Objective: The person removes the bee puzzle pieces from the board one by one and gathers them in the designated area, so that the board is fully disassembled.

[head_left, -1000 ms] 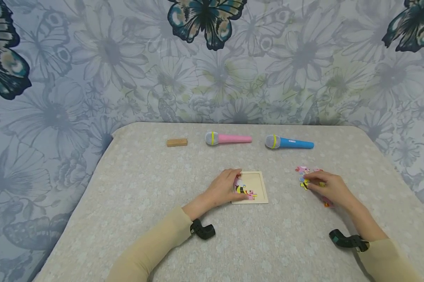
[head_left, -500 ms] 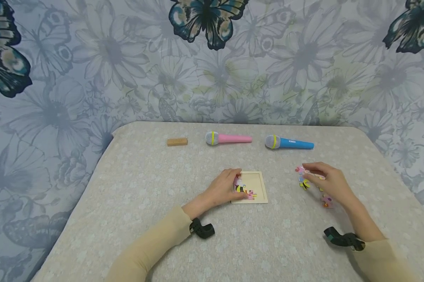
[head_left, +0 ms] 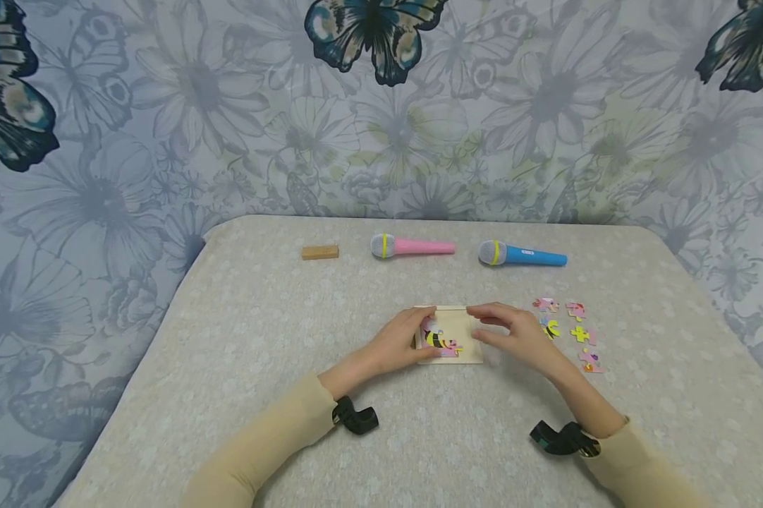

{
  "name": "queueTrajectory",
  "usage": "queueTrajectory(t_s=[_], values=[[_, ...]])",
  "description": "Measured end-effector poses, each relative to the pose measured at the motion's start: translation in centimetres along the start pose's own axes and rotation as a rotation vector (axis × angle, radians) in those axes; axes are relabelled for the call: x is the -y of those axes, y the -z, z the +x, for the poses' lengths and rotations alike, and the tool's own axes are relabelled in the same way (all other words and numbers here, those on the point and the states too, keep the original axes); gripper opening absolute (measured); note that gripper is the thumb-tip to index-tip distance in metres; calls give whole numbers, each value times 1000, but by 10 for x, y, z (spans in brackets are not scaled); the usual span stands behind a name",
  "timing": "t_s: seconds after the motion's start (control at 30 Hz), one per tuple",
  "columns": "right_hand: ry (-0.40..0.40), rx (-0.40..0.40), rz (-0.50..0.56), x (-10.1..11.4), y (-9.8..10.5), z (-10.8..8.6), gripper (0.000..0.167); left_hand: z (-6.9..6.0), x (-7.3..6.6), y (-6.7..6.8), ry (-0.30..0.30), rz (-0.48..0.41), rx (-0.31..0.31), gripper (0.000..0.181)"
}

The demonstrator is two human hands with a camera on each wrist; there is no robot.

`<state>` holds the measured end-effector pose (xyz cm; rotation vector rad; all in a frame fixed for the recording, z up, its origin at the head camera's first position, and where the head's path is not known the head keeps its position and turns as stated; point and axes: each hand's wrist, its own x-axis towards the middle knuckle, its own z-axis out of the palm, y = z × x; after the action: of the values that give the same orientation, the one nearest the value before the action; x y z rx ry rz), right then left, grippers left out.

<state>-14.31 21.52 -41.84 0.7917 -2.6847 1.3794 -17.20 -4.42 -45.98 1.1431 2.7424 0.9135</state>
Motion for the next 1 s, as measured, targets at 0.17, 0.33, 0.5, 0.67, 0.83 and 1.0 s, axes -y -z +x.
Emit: queueTrajectory(t_s=[0.17,0.33,0.5,0.67,0.83,1.0], values=[[20,64,23,-2,-21,3,38,-2,3,-1,-5,-4,-4,75],[19,79,-69,-5,-34,1,38,-4,5,-3,-10,10,-13,76],[39,60,-192,-8,-41,-1,38,-4,6,-3,-15,4,-25,78],[83,37,-214,-10,-45,-3,34,-4,5,-2,-15,7,-24,79],[111,22,-199,-9,-47,-4,33,-4,6,-2,-14,7,-28,79],[104,23,-172,-7,-47,-3,35,-4,5,-2,-22,-1,-30,78]])
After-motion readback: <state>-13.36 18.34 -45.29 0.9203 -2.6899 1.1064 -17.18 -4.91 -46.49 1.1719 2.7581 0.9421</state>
